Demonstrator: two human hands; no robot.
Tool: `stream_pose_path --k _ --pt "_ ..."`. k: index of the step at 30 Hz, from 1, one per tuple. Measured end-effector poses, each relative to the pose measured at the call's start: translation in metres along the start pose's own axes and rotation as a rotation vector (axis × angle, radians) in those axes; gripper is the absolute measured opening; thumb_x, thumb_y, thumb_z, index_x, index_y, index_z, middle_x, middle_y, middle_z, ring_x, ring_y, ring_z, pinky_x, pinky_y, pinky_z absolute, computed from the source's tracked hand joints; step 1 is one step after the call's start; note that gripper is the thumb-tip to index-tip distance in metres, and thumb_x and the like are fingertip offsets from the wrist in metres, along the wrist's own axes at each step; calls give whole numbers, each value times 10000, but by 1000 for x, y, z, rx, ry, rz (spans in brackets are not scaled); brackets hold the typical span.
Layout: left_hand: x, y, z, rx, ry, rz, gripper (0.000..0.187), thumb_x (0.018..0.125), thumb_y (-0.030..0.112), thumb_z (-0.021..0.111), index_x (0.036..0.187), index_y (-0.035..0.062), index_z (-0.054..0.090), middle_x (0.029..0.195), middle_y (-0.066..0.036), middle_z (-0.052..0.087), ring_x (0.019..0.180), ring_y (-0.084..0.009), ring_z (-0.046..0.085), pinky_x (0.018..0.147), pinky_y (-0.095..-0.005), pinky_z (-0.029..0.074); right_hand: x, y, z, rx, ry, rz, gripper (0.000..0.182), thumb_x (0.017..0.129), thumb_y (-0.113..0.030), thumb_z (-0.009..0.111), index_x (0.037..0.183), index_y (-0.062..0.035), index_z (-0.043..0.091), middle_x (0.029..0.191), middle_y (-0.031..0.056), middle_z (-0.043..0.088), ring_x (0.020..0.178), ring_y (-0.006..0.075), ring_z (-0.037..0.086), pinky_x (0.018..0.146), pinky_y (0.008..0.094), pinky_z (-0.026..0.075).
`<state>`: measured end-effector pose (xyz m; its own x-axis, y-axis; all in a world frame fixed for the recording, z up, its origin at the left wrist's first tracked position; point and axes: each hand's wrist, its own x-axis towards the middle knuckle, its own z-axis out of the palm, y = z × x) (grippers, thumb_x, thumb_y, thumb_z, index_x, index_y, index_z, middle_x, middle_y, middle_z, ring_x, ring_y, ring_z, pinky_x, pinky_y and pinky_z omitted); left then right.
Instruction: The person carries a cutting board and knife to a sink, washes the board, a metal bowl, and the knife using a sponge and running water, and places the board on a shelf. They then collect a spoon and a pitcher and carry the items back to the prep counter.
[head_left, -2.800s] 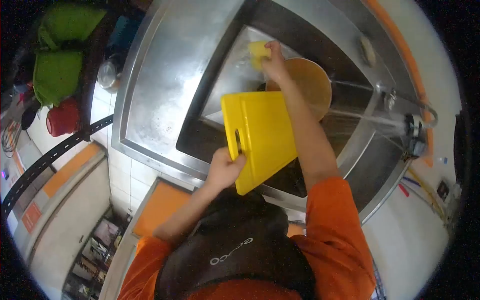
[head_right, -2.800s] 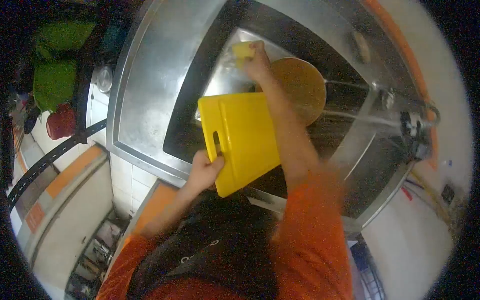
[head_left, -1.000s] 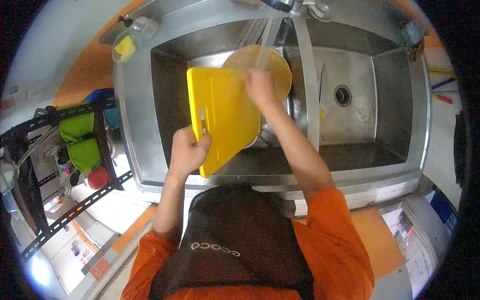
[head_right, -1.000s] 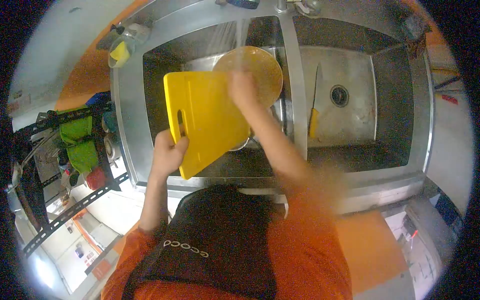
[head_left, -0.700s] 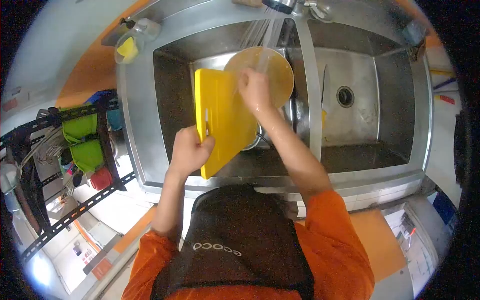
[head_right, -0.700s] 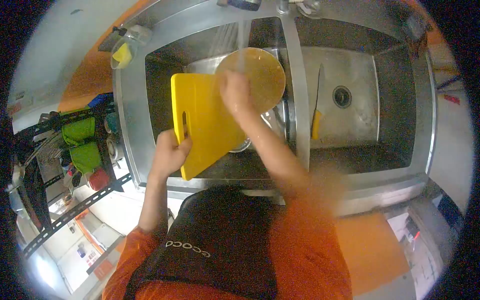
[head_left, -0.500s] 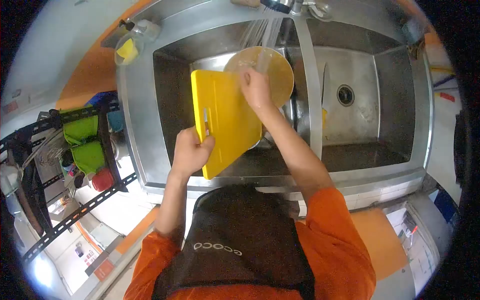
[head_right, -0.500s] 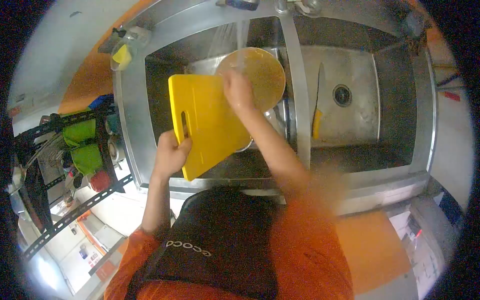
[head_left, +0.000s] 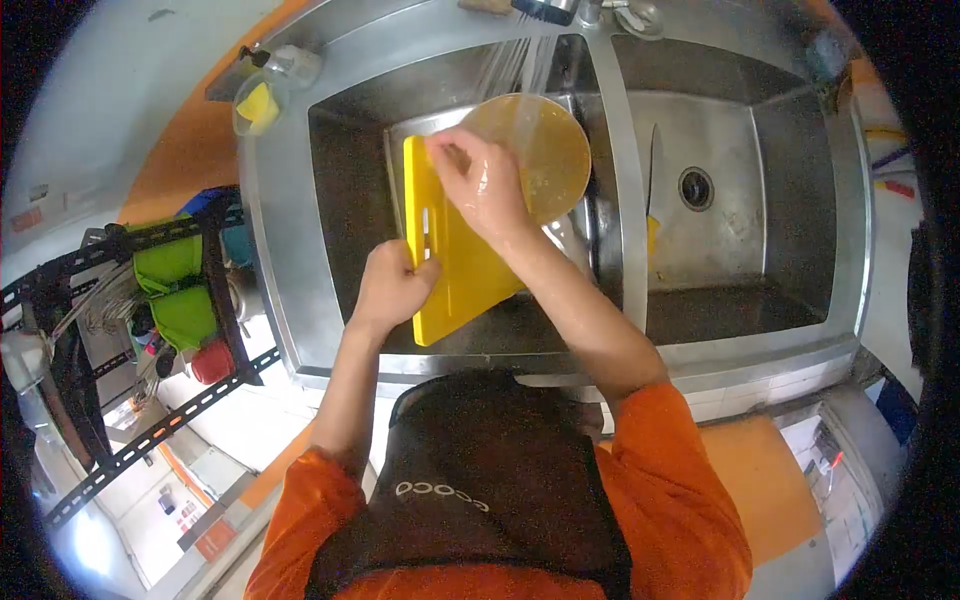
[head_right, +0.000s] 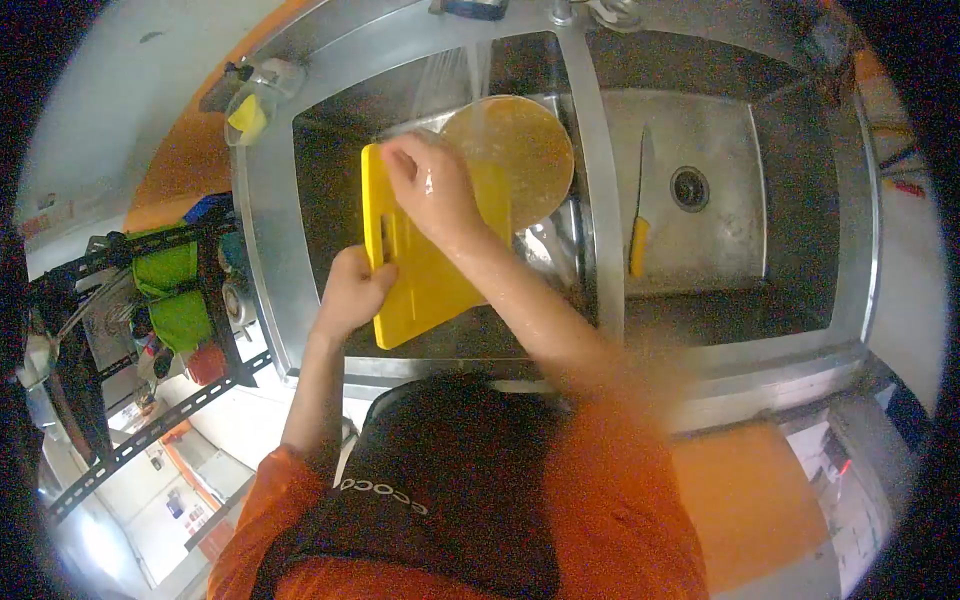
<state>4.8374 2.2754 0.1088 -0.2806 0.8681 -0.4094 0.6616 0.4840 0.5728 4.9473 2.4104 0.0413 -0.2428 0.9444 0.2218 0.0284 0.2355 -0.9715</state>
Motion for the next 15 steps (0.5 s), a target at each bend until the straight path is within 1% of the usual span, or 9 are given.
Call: stream_pose_path --k 2,3,5,6,9,11,12,13,15 --pt "-1 -2 1 -39 -5 -22 206 786 144 592 825 -54 633 674 -254 610 649 -380 653 604 -434 491 3 4 1 27 54 -123 122 865 -105 624 891 0 681 828 186 679 806 389 649 754 412 518" --pt "-2 -2 0 -88 3 -36 209 791 146 593 837 -53 634 684 -248 617 653 -364 657 607 -424 490 3 31 -5 -128 -6 -204 134 864 -112 620 912 -1 678 872 202 677 836 400 643 769 415 514" --pt "-5 -3 -2 -161 8 -78 211 802 148 590 851 -52 637 695 -231 629 660 -329 662 615 -409 489 1 83 -20 -222 -152 149 139 863 -103 614 936 -2 677 912 208 675 867 398 639 788 413 511" --pt "-6 -4 -4 -181 -2 -103 211 808 147 587 853 -53 638 696 -220 634 663 -309 663 618 -404 488 4 82 -25 -267 -223 329 144 863 -98 611 948 -2 676 932 210 674 882 398 638 797 412 509" --pt "-1 0 -1 -194 6 -112 205 820 139 578 858 -53 638 676 -190 631 650 -261 657 611 -392 483 3 66 -23 -174 16 256 147 879 -103 618 975 -12 682 981 171 669 900 335 653 789 384 517" --pt "2 0 4 -161 22 -90 199 823 131 571 861 -53 639 660 -173 624 637 -232 647 600 -382 477 -9 10 -10 -67 53 128 153 880 -93 608 989 -14 681 963 182 677 901 337 662 791 390 516" --pt "6 0 7 -133 34 -68 196 824 126 568 862 -53 639 653 -165 621 632 -217 641 594 -375 474 -12 -5 -7 -13 75 60 158 881 -87 603 997 -15 681 954 188 682 901 338 667 791 393 516" --pt "9 2 8 -107 47 -42 193 825 121 565 863 -53 640 647 -158 617 627 -202 635 588 -368 470 -14 3 -6 -61 72 -28 157 876 -82 606 996 -14 682 943 188 683 895 340 667 792 394 515" --pt "3 9 2 -157 53 -68 188 820 103 553 880 -47 648 662 -144 627 628 -190 627 588 -352 467 -26 41 -3 -163 64 -206 157 867 -72 611 994 -14 684 921 190 684 884 344 667 794 395 513"
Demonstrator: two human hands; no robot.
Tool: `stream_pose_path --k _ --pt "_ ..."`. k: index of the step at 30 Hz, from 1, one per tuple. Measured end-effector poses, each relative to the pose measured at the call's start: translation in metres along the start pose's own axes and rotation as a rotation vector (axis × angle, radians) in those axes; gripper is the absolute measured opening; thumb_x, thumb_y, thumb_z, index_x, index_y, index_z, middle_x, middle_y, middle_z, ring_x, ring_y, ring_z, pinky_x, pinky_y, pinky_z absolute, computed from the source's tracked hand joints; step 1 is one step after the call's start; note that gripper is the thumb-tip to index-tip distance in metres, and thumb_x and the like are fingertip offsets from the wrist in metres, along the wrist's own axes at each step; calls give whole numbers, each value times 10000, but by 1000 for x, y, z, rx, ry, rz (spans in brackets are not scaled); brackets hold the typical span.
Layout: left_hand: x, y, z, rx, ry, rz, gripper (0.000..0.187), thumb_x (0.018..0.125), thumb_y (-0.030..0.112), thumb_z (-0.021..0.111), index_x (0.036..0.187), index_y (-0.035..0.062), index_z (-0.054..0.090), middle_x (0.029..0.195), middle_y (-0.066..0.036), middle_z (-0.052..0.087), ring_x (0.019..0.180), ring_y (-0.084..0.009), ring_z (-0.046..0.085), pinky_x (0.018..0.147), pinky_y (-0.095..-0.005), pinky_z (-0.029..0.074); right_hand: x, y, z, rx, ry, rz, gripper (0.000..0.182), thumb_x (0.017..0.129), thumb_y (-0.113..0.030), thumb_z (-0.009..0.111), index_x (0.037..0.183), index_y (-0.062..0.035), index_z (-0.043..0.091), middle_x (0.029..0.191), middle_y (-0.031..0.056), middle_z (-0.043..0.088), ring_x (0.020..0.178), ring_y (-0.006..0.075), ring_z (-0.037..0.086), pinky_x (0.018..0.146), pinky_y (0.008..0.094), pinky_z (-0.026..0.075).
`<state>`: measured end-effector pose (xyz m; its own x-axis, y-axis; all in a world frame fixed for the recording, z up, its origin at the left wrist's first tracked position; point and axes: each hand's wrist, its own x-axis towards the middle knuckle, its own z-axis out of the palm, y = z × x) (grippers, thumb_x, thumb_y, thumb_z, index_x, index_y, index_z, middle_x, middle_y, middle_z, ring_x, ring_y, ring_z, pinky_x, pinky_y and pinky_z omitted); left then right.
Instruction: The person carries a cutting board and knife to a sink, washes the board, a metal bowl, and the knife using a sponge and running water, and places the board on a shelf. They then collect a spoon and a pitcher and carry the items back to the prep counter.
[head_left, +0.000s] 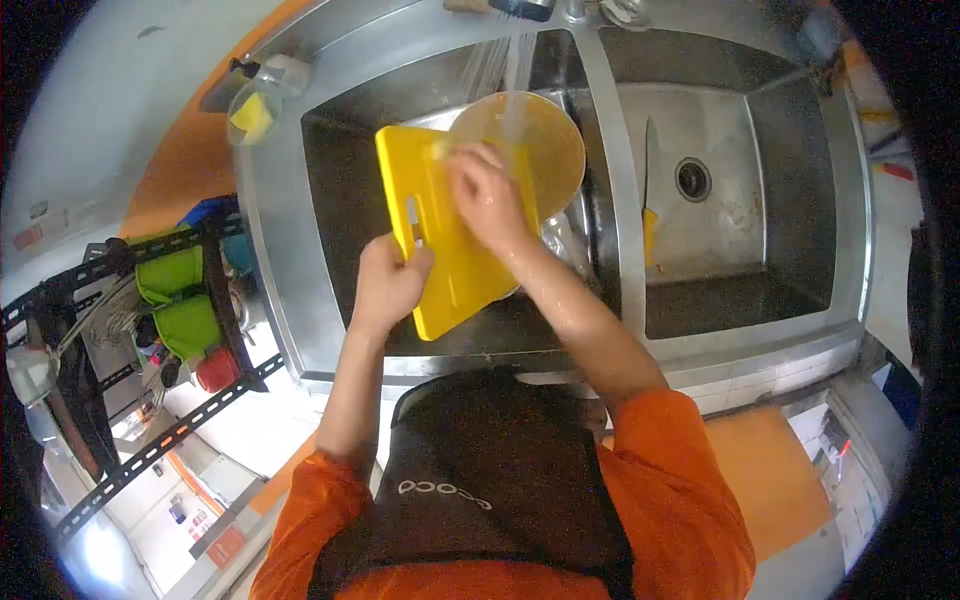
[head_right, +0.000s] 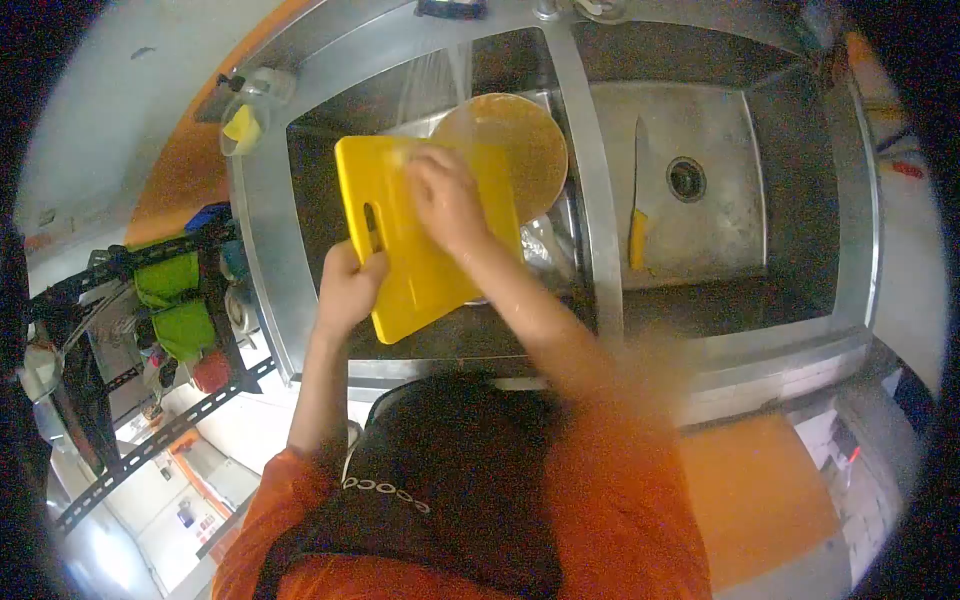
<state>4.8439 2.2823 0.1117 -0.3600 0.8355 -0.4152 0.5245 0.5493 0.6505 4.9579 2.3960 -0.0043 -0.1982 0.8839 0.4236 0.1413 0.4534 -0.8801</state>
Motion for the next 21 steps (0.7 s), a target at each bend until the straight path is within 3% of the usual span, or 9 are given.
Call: stream_pose_path --k 4,7,8,10,12,15,17,19,21 --pt "-15 10 -21 -113 -3 -32 224 813 68 524 949 -41 664 708 -116 651 649 -172 619 607 -329 469 -37 116 -29 -154 -402 663 166 831 -12 605 970 -15 696 924 178 687 876 337 669 791 397 517" --pt "-16 2 -26 -115 35 -46 265 814 55 512 1006 -42 666 734 -98 659 669 -160 614 623 -319 470 -25 109 -34 -133 -31 520 199 839 -7 594 1008 -28 696 953 181 697 900 331 678 805 394 520" --pt "-16 1 -25 -148 31 -64 283 813 58 514 1027 -50 663 738 -105 661 674 -161 617 629 -318 472 -7 74 -31 -81 0 580 237 812 -4 617 1035 -29 694 971 183 710 915 324 687 820 391 528" --pt "-13 -5 -20 -182 38 -61 281 814 57 510 1024 -46 666 744 -98 664 674 -153 615 625 -311 470 5 9 -16 11 55 297 250 813 8 606 1044 -33 690 997 193 696 959 334 668 872 404 508" --pt "-13 -1 -18 -178 46 -58 280 816 57 507 1021 -42 669 753 -91 668 679 -145 614 624 -302 468 -3 -25 0 93 -22 116 252 820 9 588 1044 -37 693 1003 201 683 981 347 648 902 416 491" --pt "-18 6 -25 -181 47 -82 281 818 55 502 1021 -40 672 765 -78 671 690 -135 611 625 -290 465 -32 33 16 -68 -27 34 245 833 11 561 1023 -53 700 965 202 677 925 360 648 865 428 504" --pt "-19 -1 -38 -246 28 -114 282 820 55 501 1021 -43 672 767 -67 668 691 -129 606 622 -285 460 -54 100 8 -218 -425 534 246 830 29 531 986 -54 702 964 197 675 903 359 651 837 434 512" --pt "-24 -2 -37 -267 96 -87 283 820 54 496 1019 -55 666 761 -58 656 685 -125 594 614 -289 456 -44 105 -21 -264 -466 612 237 821 40 520 950 -47 698 963 194 673 894 357 654 823 434 516" --pt "-26 -6 -33 -237 139 -68 283 820 52 495 1017 -61 663 763 -59 653 685 -123 591 618 -290 459 -21 77 -23 -159 -211 411 234 815 41 520 949 -38 695 967 192 674 905 361 654 832 433 516"
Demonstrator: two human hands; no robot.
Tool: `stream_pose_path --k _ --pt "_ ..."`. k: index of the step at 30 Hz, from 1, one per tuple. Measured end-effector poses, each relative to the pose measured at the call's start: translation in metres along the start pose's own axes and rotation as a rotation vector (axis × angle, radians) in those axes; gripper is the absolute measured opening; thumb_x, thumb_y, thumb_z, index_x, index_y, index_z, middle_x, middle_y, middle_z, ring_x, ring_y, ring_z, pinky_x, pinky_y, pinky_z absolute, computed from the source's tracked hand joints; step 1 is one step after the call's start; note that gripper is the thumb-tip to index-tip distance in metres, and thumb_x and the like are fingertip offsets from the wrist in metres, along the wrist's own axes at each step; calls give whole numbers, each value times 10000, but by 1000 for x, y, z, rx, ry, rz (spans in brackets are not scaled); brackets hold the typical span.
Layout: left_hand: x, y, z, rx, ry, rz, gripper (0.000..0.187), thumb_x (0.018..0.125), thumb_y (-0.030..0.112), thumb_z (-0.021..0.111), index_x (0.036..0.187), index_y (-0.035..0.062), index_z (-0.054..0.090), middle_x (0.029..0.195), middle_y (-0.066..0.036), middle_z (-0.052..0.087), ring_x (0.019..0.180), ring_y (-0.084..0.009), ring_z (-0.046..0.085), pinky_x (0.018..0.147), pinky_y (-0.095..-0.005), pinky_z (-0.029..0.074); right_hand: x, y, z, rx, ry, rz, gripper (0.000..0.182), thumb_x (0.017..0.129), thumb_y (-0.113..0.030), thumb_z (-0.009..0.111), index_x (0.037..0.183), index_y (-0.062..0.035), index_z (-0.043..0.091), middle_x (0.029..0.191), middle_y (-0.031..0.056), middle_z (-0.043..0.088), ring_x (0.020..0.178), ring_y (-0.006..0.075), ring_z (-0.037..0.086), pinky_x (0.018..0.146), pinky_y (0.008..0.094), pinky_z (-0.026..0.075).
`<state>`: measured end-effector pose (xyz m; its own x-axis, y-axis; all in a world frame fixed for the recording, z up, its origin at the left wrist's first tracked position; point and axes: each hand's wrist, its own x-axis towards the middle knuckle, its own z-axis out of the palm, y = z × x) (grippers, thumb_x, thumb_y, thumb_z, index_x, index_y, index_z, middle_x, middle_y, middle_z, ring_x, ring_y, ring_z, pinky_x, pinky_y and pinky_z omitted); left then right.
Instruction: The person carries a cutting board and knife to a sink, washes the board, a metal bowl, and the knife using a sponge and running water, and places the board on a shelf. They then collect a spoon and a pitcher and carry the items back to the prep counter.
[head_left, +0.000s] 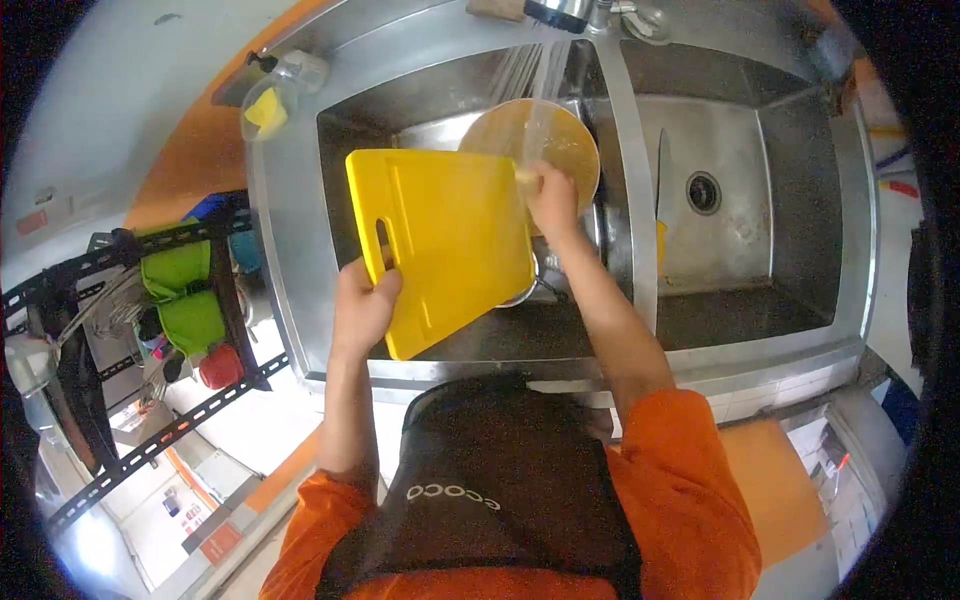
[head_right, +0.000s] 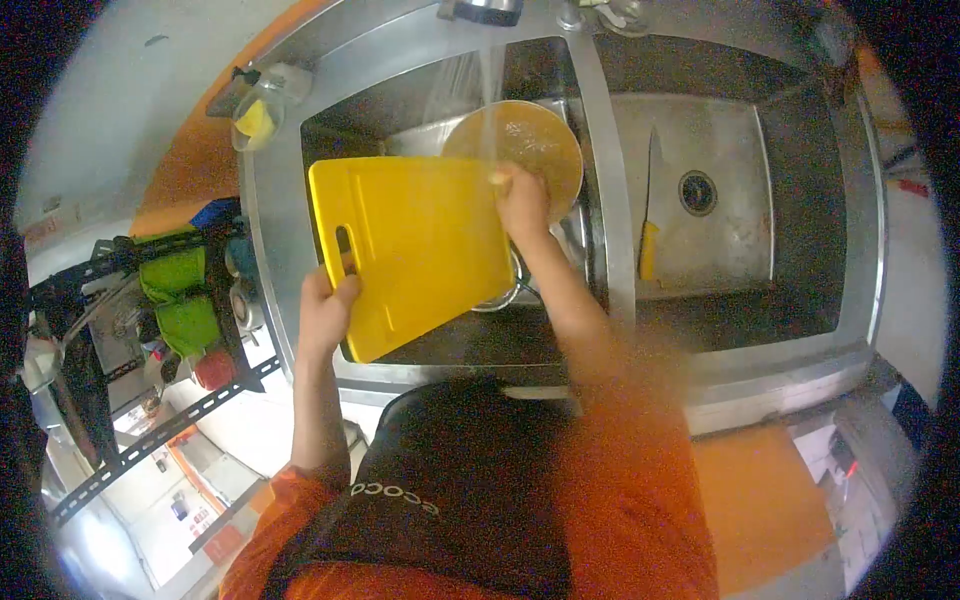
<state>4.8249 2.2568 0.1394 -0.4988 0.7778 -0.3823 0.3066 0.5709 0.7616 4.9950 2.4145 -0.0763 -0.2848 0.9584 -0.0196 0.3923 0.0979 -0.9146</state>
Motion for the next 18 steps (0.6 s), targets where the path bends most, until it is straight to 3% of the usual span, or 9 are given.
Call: stream_pose_path --k 1,4,7,9,12,15,17,18 --pt "-1 0 2 -1 -10 -28 285 820 53 496 1021 -59 664 769 -61 657 693 -126 596 625 -291 463 -2 -23 -4 69 118 -88 233 812 42 520 948 -34 693 968 191 675 911 362 653 836 433 515" --pt "4 8 9 4 -40 -38 287 820 55 500 1028 -54 665 783 -67 666 712 -133 611 644 -293 474 -12 -89 1 185 146 -394 212 826 37 539 967 -37 680 958 182 678 906 365 660 800 401 525" --pt "6 11 6 5 -47 3 299 816 58 507 1046 -50 665 816 -69 674 736 -141 623 666 -295 483 -11 -43 25 57 194 -481 170 812 39 547 912 -37 661 947 184 671 877 371 651 815 415 519" --pt "8 17 0 -17 -65 -39 329 811 56 510 1083 -49 665 880 -66 681 771 -149 628 695 -290 490 1 29 24 -219 -152 -89 132 809 28 557 891 -30 643 942 172 673 856 364 651 811 418 518" --pt "10 6 2 45 -14 95 263 800 85 538 991 -46 663 759 -119 674 715 -174 645 658 -333 491 2 37 -5 -163 -93 117 161 799 12 584 941 -31 646 934 164 676 852 357 652 787 416 521" --pt "18 9 16 134 -5 61 236 796 95 553 953 -42 663 746 -160 666 713 -202 654 661 -354 497 10 -48 -7 220 226 -126 191 800 6 593 982 -22 643 924 168 677 836 357 653 774 421 519" --pt "28 11 25 173 -33 41 220 801 99 555 934 -41 660 733 -169 655 703 -205 651 656 -358 495 -2 -124 -21 319 -13 4 219 796 10 599 1009 -24 634 945 173 663 880 365 640 797 428 509" --pt "32 12 29 191 -44 40 214 803 102 556 924 -41 659 726 -174 650 698 -206 649 654 -361 495 -12 -131 -18 269 15 -116 201 798 10 596 993 -22 635 951 172 656 896 368 632 804 425 506"
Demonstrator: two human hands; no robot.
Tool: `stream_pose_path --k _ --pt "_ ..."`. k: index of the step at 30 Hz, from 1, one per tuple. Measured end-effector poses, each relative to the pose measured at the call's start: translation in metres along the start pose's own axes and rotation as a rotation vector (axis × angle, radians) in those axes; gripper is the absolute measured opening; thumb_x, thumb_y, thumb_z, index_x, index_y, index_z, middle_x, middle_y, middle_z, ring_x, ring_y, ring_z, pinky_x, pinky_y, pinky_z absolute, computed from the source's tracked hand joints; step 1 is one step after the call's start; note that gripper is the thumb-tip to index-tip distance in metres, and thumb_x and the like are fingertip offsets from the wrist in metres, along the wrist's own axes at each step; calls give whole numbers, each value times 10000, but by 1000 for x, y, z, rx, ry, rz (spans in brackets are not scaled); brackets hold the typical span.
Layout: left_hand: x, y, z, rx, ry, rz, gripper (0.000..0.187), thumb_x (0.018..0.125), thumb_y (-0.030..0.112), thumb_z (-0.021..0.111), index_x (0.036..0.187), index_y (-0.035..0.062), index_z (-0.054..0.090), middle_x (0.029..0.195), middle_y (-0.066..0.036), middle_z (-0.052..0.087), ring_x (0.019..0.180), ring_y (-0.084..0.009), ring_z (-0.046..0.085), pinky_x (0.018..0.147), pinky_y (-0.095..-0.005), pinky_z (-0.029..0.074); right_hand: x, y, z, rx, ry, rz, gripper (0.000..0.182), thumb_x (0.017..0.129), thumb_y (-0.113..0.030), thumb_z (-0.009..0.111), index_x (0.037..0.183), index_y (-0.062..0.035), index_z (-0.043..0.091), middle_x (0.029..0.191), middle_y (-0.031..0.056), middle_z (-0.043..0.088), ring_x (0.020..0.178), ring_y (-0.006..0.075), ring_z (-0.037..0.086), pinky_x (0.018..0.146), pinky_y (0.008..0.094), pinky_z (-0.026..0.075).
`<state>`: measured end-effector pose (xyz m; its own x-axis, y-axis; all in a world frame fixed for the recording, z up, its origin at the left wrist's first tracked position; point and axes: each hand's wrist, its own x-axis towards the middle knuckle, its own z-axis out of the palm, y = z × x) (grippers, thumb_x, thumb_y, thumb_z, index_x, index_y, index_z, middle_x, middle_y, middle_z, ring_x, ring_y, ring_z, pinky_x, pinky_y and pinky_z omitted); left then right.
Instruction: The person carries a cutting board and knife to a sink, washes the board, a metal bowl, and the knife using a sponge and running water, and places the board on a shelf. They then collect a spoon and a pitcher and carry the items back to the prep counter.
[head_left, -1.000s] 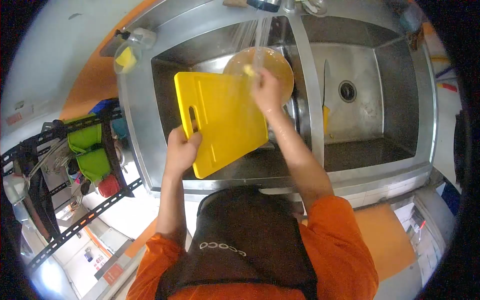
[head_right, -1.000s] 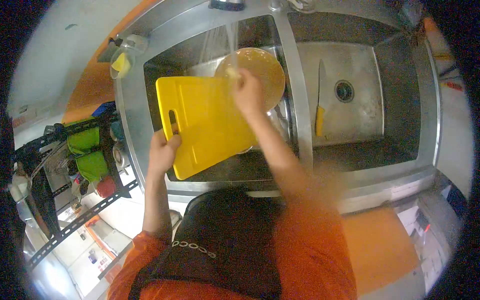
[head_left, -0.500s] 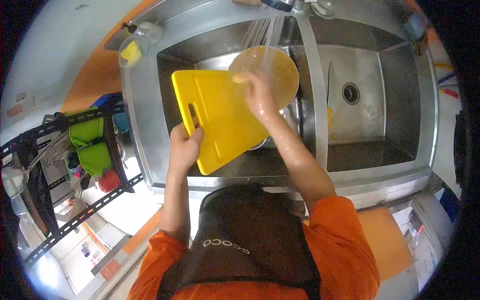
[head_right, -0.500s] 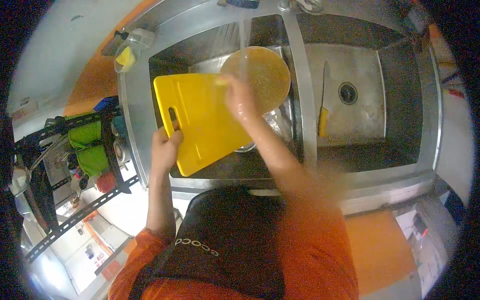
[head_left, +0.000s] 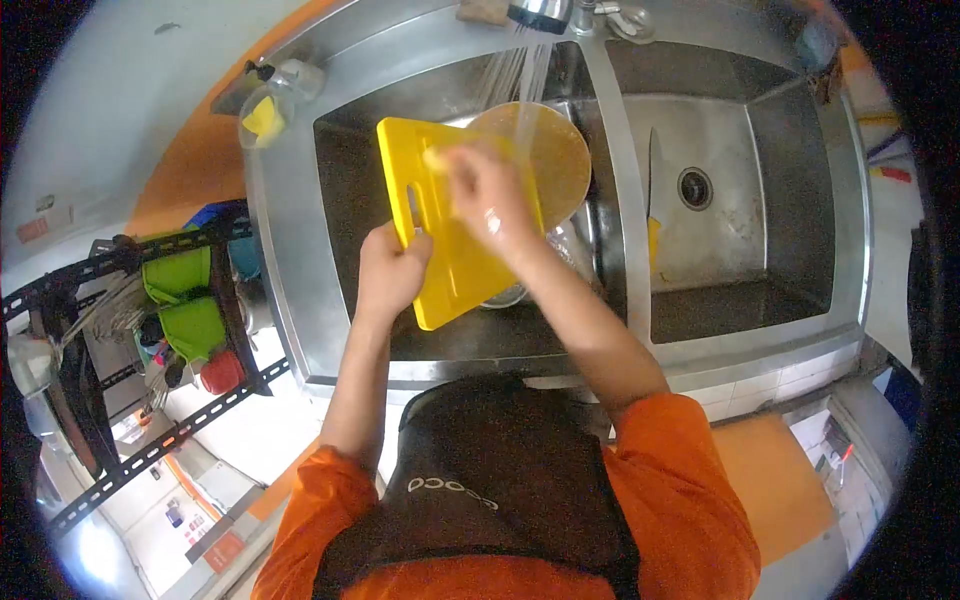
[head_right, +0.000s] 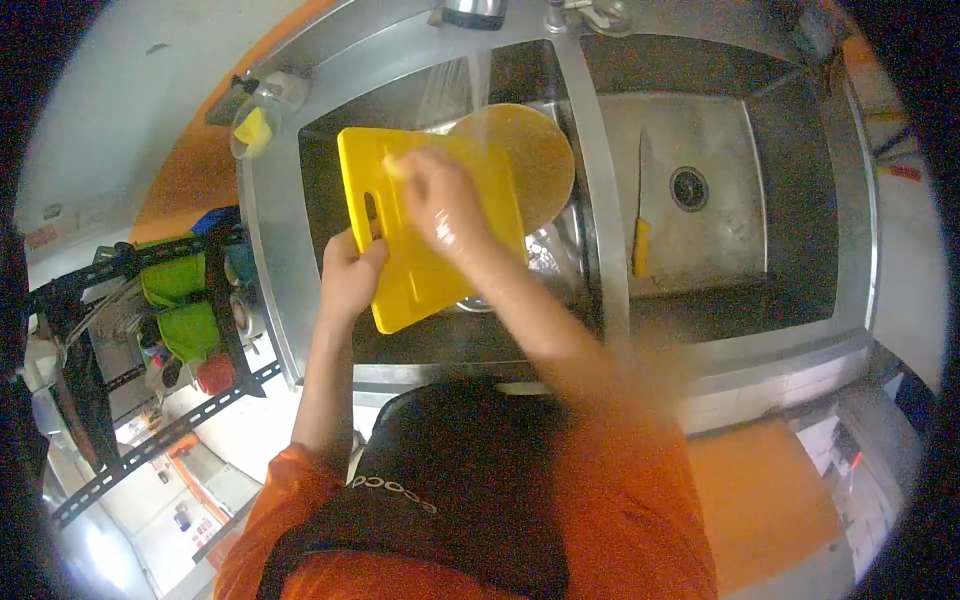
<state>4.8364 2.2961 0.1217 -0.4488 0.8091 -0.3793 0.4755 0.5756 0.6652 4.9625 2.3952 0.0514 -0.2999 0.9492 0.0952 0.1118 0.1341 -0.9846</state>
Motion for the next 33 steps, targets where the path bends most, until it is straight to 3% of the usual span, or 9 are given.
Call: stream_pose_path --k 2,7,10,13,22,24,25,29,33 --pt "4 -3 1 -84 10 50 223 811 105 547 935 -40 663 738 -171 668 697 -226 660 654 -366 496 -14 -9 7 -99 17 -250 167 802 9 590 960 -18 636 963 170 643 930 374 616 816 421 501" --pt "7 -13 -16 -200 38 37 237 820 110 543 948 -47 664 758 -170 686 712 -230 668 664 -367 497 -55 90 -34 -258 -426 -305 94 818 1 562 876 -19 633 988 176 625 1008 373 585 855 451 481" --pt "6 -2 -18 -116 18 79 240 826 119 547 949 -52 661 746 -169 677 709 -210 659 660 -357 493 -40 112 -50 -229 -236 113 130 828 -6 562 918 -33 653 996 176 635 999 370 596 888 426 487" --pt "12 -3 -8 -30 42 28 239 832 129 552 947 -50 660 749 -173 678 709 -210 661 660 -357 494 -12 60 -28 14 2 133 152 830 -11 575 949 -36 667 1007 176 649 971 368 612 876 414 498" --pt "21 -2 -16 -265 54 -38 258 840 87 525 1005 -41 677 805 -101 692 734 -171 655 671 -328 497 -81 47 -27 -75 -416 -420 205 753 46 607 915 -35 703 1014 115 674 1003 301 621 859 395 505" --pt "20 -9 -18 -155 40 8 270 842 85 519 1019 -47 675 819 -109 697 754 -176 662 691 -328 503 -98 114 -35 -405 -477 -406 186 733 61 616 883 -13 696 1025 128 677 1025 311 614 864 399 502" --pt "17 -5 -18 -155 46 9 277 840 92 524 1028 -49 672 828 -115 699 763 -181 665 698 -330 505 -109 136 -40 -111 -457 -16 202 741 77 606 904 -3 693 1012 145 675 1025 318 616 864 400 502" --pt "16 -10 -18 -154 115 -2 310 835 113 537 1065 -51 662 862 -137 708 795 -201 674 725 -334 511 -91 70 -46 -144 -275 101 201 786 79 584 928 -13 692 945 161 651 997 330 620 840 393 500" --pt "17 -21 -11 -172 98 29 321 839 119 537 1082 -53 655 874 -148 708 807 -211 675 738 -333 511 -90 -3 -22 -48 -188 -242 197 782 71 597 927 -21 694 928 165 642 942 341 626 829 398 498"
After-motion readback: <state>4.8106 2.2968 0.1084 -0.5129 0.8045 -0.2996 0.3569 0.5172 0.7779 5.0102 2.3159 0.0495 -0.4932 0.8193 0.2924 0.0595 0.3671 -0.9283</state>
